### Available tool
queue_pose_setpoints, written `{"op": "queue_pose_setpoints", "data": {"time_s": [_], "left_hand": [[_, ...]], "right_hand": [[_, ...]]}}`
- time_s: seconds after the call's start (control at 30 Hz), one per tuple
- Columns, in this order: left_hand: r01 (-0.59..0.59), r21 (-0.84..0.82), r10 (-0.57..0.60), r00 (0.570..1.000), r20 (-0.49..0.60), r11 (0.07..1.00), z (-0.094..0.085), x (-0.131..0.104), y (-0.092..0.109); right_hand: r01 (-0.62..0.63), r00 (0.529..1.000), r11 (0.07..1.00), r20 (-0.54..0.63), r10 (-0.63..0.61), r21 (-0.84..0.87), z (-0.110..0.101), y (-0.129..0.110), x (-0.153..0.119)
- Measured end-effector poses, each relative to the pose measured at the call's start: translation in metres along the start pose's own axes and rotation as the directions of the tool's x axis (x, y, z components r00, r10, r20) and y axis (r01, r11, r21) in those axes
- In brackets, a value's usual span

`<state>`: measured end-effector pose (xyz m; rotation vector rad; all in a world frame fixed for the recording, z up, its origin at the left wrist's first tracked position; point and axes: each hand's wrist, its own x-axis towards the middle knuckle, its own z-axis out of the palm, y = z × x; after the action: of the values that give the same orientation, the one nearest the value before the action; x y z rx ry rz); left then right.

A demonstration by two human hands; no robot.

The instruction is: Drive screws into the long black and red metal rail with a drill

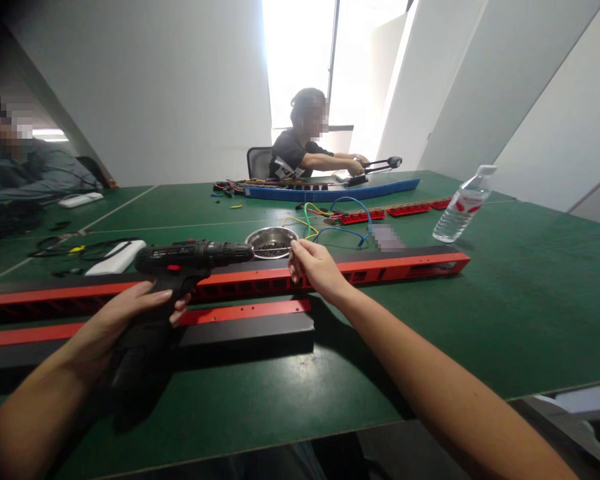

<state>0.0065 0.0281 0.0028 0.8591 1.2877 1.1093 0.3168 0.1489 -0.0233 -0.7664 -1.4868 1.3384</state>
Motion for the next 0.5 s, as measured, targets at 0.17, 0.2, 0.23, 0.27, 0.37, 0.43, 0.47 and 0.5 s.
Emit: {"op": "queue_pose_setpoints", "data": {"time_s": [0.17,0.2,0.23,0.27,0.37,0.43,0.47,0.5], "left_hand": [[-0.072,0.067,0.068,0.996,0.058,0.995,-0.004,-0.005,-0.003],[-0.086,0.081,0.081,0.994,0.069,0.993,-0.005,-0.007,-0.003],[-0.098,0.099,0.091,0.993,0.073,0.990,-0.006,-0.008,-0.003],[-0.108,0.123,0.100,0.992,0.070,0.987,-0.007,-0.009,-0.003],[-0.140,0.245,0.133,0.990,0.046,0.959,-0.012,-0.013,0.001],[-0.171,0.387,0.166,0.985,0.045,0.906,-0.017,-0.013,0.008],[-0.176,0.465,0.173,0.984,0.050,0.868,-0.019,-0.013,0.012],[-0.175,0.537,0.174,0.983,0.054,0.825,-0.023,-0.013,0.018]], "right_hand": [[0.018,0.998,1.000,-0.060,-0.019,-0.016,-0.004,-0.001,-0.007],[0.026,0.997,0.999,-0.066,-0.029,-0.035,-0.007,-0.002,-0.010],[0.029,0.998,0.998,-0.059,-0.033,-0.060,-0.010,-0.003,-0.012],[0.027,0.999,0.996,-0.044,-0.031,-0.087,-0.014,-0.004,-0.015],[-0.005,1.000,0.981,0.009,0.007,-0.194,-0.024,-0.005,-0.023],[-0.024,0.997,0.965,0.061,0.042,-0.261,-0.030,-0.005,-0.028],[-0.030,0.993,0.956,0.097,0.060,-0.291,-0.031,-0.006,-0.031],[-0.035,0.987,0.946,0.136,0.083,-0.323,-0.032,-0.007,-0.034]]}}
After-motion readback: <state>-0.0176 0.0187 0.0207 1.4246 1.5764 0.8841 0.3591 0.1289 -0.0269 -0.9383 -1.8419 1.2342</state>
